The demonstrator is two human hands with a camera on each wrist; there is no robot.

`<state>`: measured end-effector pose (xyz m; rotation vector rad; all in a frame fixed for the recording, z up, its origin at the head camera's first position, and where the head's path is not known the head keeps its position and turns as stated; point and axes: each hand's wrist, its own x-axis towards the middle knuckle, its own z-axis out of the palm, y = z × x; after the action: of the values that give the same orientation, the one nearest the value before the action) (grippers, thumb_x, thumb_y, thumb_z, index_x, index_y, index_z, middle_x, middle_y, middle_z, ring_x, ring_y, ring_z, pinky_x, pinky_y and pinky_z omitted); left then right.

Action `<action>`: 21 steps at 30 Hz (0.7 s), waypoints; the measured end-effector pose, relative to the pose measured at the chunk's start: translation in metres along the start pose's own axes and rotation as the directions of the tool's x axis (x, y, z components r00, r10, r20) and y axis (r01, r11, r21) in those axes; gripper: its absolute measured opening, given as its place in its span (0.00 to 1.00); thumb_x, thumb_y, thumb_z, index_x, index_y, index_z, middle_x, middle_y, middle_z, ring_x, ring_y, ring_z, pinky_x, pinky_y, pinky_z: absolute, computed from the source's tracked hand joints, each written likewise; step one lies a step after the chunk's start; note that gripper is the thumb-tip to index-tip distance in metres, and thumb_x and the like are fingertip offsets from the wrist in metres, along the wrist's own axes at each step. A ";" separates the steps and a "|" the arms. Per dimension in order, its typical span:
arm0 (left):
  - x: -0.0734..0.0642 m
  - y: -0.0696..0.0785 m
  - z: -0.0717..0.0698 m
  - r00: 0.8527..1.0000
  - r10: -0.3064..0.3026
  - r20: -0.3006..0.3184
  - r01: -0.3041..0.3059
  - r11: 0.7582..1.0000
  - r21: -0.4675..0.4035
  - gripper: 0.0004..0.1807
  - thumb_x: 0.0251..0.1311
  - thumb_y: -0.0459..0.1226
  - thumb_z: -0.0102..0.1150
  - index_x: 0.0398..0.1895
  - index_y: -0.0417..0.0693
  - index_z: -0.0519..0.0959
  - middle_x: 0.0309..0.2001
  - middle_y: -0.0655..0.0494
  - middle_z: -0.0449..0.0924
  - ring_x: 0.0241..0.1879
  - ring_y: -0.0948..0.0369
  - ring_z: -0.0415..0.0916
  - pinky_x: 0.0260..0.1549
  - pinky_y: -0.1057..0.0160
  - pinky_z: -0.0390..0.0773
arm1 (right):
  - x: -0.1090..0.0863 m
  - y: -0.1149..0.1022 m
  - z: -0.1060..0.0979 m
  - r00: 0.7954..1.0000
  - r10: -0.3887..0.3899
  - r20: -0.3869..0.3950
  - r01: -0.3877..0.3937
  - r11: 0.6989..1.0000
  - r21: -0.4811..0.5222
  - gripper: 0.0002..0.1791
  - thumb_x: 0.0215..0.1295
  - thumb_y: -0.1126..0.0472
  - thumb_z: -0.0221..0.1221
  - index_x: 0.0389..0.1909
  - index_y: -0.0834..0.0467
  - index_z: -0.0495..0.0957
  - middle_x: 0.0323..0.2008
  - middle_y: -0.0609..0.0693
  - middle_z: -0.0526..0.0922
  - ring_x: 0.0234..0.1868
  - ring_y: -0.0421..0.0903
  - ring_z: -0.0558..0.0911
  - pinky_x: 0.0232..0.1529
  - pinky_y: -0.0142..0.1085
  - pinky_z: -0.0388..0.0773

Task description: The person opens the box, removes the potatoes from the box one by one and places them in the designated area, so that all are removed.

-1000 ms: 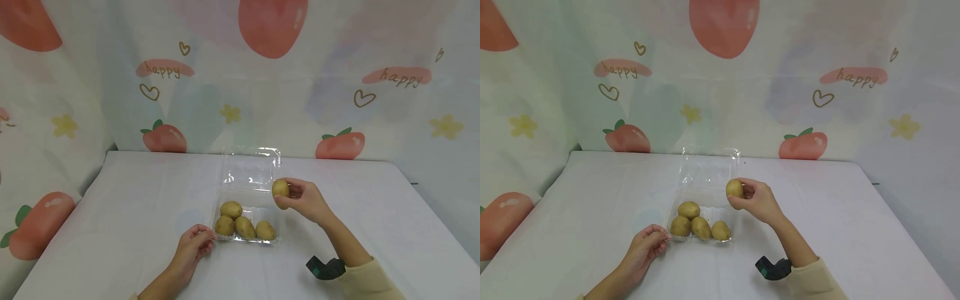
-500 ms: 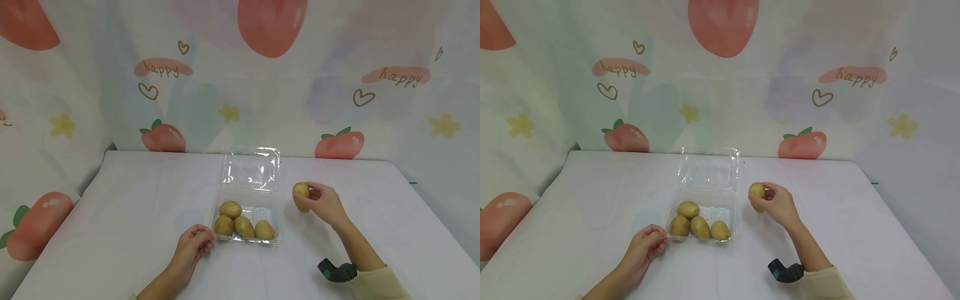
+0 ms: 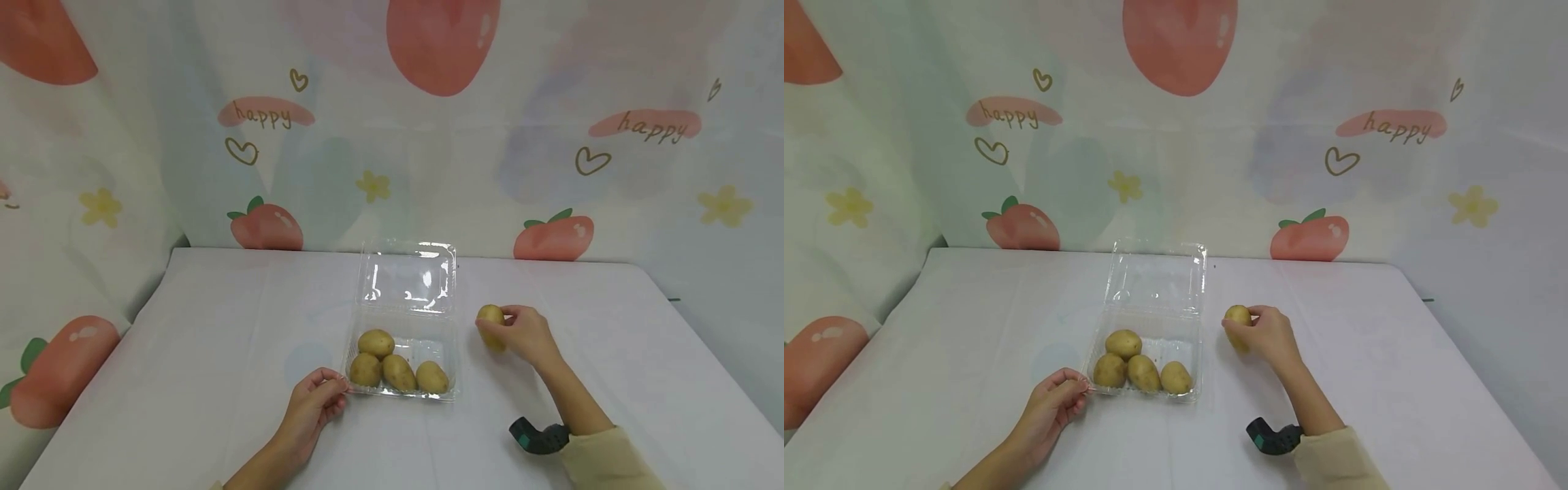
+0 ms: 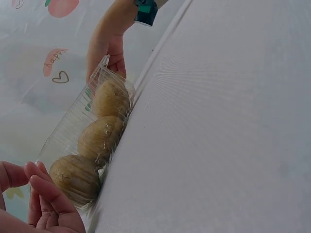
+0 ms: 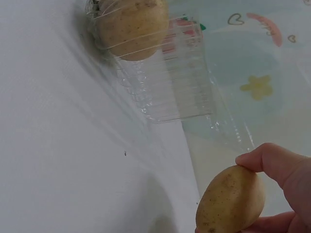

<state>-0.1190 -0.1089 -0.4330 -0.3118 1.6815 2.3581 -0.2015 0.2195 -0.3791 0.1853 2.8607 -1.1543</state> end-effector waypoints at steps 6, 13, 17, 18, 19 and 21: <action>0.000 0.000 0.000 1.000 -0.010 0.005 0.010 1.000 0.002 0.04 0.54 0.30 0.54 0.28 0.46 0.70 0.27 0.53 0.78 0.23 0.65 0.70 0.25 0.70 0.71 | 0.004 0.002 0.010 1.000 0.012 -0.024 -0.013 0.998 -0.065 0.33 0.53 0.48 0.62 0.46 0.74 0.71 0.35 0.63 0.77 0.34 0.52 0.75 0.28 0.36 0.72; -0.001 0.001 0.000 1.000 -0.015 0.010 0.015 1.000 0.009 0.03 0.55 0.30 0.53 0.29 0.46 0.70 0.28 0.53 0.78 0.23 0.65 0.70 0.25 0.70 0.71 | 0.006 0.001 0.018 0.999 0.037 -0.036 -0.041 0.992 -0.123 0.31 0.53 0.48 0.60 0.44 0.73 0.71 0.33 0.60 0.76 0.32 0.52 0.73 0.27 0.37 0.71; -0.001 0.002 0.000 1.000 -0.006 0.017 0.006 1.000 0.014 0.03 0.55 0.31 0.53 0.29 0.46 0.70 0.28 0.53 0.78 0.23 0.65 0.70 0.25 0.70 0.71 | 0.006 0.000 0.021 0.998 0.043 -0.042 -0.048 0.990 -0.133 0.30 0.53 0.48 0.60 0.42 0.73 0.72 0.31 0.60 0.76 0.31 0.52 0.73 0.26 0.38 0.70; -0.002 0.002 0.000 1.000 -0.003 0.020 0.003 1.000 0.014 0.03 0.55 0.31 0.54 0.29 0.46 0.70 0.28 0.53 0.78 0.23 0.65 0.70 0.25 0.70 0.71 | 0.005 -0.001 0.022 0.998 0.046 -0.044 -0.051 0.990 -0.134 0.29 0.53 0.49 0.60 0.42 0.72 0.72 0.31 0.59 0.76 0.30 0.52 0.73 0.26 0.38 0.70; -0.002 0.002 0.000 1.000 -0.001 0.023 0.000 1.000 0.014 0.03 0.55 0.31 0.54 0.29 0.45 0.70 0.28 0.53 0.78 0.23 0.65 0.70 0.26 0.70 0.71 | 0.005 -0.001 0.022 0.998 0.048 -0.046 -0.054 0.989 -0.138 0.28 0.53 0.49 0.60 0.41 0.72 0.72 0.30 0.59 0.76 0.30 0.52 0.73 0.25 0.38 0.70; -0.002 0.002 0.000 1.000 0.004 0.028 -0.004 1.000 0.015 0.04 0.54 0.30 0.54 0.29 0.45 0.69 0.28 0.53 0.78 0.23 0.66 0.70 0.26 0.71 0.71 | 0.005 -0.003 0.024 0.997 0.046 -0.056 -0.055 0.986 -0.155 0.27 0.53 0.49 0.60 0.39 0.71 0.73 0.28 0.58 0.76 0.28 0.51 0.72 0.24 0.37 0.69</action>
<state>-0.1179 -0.1097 -0.4309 -0.2722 1.6878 2.3405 -0.2070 0.2016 -0.3946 0.2831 2.9566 -0.9252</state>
